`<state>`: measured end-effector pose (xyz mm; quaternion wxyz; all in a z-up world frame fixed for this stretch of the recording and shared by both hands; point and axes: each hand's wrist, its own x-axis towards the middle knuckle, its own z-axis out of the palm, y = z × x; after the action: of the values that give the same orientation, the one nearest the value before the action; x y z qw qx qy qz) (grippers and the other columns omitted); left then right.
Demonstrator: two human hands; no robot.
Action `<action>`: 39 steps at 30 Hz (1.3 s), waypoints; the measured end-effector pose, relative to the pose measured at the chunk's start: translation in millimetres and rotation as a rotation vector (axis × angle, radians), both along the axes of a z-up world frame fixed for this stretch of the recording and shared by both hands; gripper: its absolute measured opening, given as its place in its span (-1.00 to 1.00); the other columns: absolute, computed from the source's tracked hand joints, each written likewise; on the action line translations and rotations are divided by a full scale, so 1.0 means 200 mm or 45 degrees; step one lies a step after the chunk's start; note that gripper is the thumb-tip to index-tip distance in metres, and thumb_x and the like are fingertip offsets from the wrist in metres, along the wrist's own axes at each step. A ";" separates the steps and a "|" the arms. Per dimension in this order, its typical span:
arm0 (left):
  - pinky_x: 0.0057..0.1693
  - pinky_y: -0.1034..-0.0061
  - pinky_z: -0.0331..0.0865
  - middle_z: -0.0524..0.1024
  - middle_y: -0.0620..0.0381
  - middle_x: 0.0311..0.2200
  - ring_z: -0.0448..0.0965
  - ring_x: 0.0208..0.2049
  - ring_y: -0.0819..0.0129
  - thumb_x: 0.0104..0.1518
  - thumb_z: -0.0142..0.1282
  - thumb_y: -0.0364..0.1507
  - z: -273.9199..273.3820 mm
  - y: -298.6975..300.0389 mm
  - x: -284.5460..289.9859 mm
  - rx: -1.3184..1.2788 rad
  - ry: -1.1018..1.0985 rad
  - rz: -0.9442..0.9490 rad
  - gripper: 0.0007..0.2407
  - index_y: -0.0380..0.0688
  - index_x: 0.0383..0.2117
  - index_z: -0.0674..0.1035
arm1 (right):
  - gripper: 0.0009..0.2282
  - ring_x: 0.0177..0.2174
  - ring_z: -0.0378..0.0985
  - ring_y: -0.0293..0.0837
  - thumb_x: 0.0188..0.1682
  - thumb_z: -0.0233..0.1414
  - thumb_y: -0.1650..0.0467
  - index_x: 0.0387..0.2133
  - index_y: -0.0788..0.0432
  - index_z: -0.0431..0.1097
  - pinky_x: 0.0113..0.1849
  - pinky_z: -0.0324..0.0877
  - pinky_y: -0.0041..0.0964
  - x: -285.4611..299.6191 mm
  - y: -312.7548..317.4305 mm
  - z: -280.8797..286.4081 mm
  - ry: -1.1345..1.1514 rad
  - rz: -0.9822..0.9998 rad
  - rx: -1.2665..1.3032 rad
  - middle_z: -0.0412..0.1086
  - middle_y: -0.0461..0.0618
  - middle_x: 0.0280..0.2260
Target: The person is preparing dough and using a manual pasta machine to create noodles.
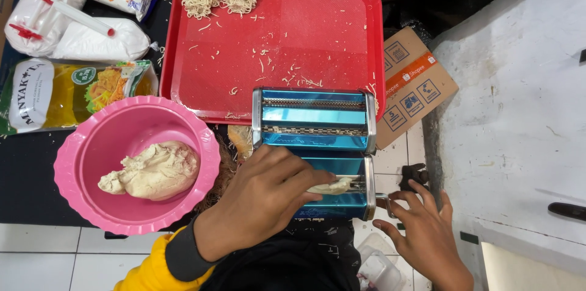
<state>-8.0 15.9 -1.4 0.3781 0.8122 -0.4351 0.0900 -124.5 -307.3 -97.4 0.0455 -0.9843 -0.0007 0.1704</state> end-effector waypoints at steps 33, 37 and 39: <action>-0.02 0.54 0.40 0.51 0.25 -0.29 0.49 -0.24 0.46 0.12 0.23 -0.36 -0.22 -0.03 -0.07 -0.950 1.112 0.871 -0.56 -0.05 0.17 0.43 | -0.68 -0.34 0.62 0.12 0.11 -0.07 0.03 -0.35 -0.08 0.43 -0.37 0.45 -0.02 0.72 -0.09 0.30 -0.093 -0.253 -0.408 0.55 -0.15 -0.47; 0.05 0.50 0.41 0.57 0.22 -0.31 0.55 -0.23 0.43 0.12 0.23 -0.42 -0.23 -0.05 -0.06 -1.037 1.078 0.850 -0.61 -0.04 0.09 0.41 | -0.59 -0.40 0.58 0.04 0.11 -0.11 0.07 -0.42 0.06 0.56 -0.37 0.45 -0.14 0.62 0.03 0.11 0.329 -0.322 -0.335 0.50 0.08 -0.48; 0.07 0.50 0.43 0.58 0.21 -0.33 0.57 -0.22 0.44 0.13 0.22 -0.44 -0.23 -0.06 -0.07 -1.070 1.070 0.887 -0.63 -0.08 0.06 0.42 | -0.61 -0.58 0.50 -0.16 0.12 -0.03 0.14 -0.63 0.08 0.40 -0.45 0.43 -0.33 0.39 -0.01 -0.05 0.462 -0.313 -0.343 0.41 -0.10 -0.63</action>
<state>-22.8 4.1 -48.4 0.7465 0.6552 0.1068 0.0449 -45.9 -308.4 -106.7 -0.0664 -0.9275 0.1498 0.3359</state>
